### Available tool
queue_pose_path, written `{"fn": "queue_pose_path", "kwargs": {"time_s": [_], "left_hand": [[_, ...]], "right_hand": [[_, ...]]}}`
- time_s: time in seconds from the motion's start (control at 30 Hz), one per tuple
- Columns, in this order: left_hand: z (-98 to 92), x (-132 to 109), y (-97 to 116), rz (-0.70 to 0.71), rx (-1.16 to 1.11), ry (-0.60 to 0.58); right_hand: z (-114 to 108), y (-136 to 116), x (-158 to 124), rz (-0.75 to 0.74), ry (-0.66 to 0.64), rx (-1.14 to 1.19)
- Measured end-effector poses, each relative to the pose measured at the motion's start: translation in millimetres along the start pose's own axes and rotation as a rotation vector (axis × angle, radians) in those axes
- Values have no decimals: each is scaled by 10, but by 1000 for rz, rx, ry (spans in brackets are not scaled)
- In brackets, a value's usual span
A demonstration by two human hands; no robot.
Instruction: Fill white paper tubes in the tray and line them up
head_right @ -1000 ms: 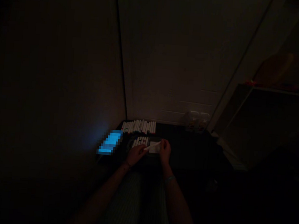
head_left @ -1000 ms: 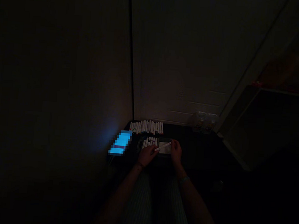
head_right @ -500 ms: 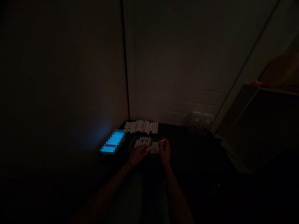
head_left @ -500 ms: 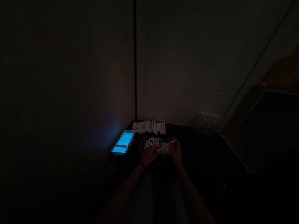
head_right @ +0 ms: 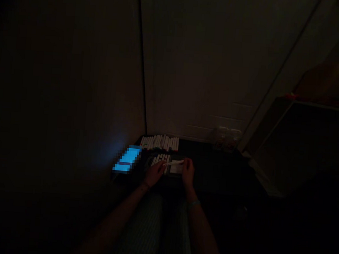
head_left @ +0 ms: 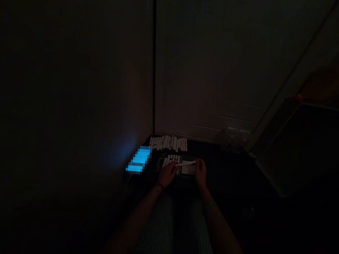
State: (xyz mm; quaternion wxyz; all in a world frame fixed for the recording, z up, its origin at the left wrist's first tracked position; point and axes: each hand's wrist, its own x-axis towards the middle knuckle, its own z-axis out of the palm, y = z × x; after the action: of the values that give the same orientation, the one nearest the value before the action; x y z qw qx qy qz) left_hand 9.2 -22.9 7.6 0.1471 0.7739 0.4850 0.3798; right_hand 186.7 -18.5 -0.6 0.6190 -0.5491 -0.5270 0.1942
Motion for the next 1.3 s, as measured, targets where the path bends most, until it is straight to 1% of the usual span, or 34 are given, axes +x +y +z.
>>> {"fn": "queue_pose_path", "kwargs": {"time_s": [0.17,0.3,0.43,0.53,0.7,0.87,1.07,1.3], "left_hand": [[25,2,-19,40,-13,31],[27,6,-15,25,-30,29],[35,10,-24,16,-30,32],[49,11,-41,7,-19,36],[66,16,-72,28,-2,44],[43,11,-57,21,19,11],[24,5,-46,19,29,8],[2,-2,-30,45,34,-35]], "right_hand": [[-11,4,-4,-18,29,7],[-17,2,-4,-29,1,6],[-12,21,0,-9,15,-16],[-11,28,-1,-12,3,-20],[2,35,-3,-10,25,-16],[8,51,-4,1,12,-8],[1,36,-6,-6,24,-47],[5,55,-4,16,16,42]]}}
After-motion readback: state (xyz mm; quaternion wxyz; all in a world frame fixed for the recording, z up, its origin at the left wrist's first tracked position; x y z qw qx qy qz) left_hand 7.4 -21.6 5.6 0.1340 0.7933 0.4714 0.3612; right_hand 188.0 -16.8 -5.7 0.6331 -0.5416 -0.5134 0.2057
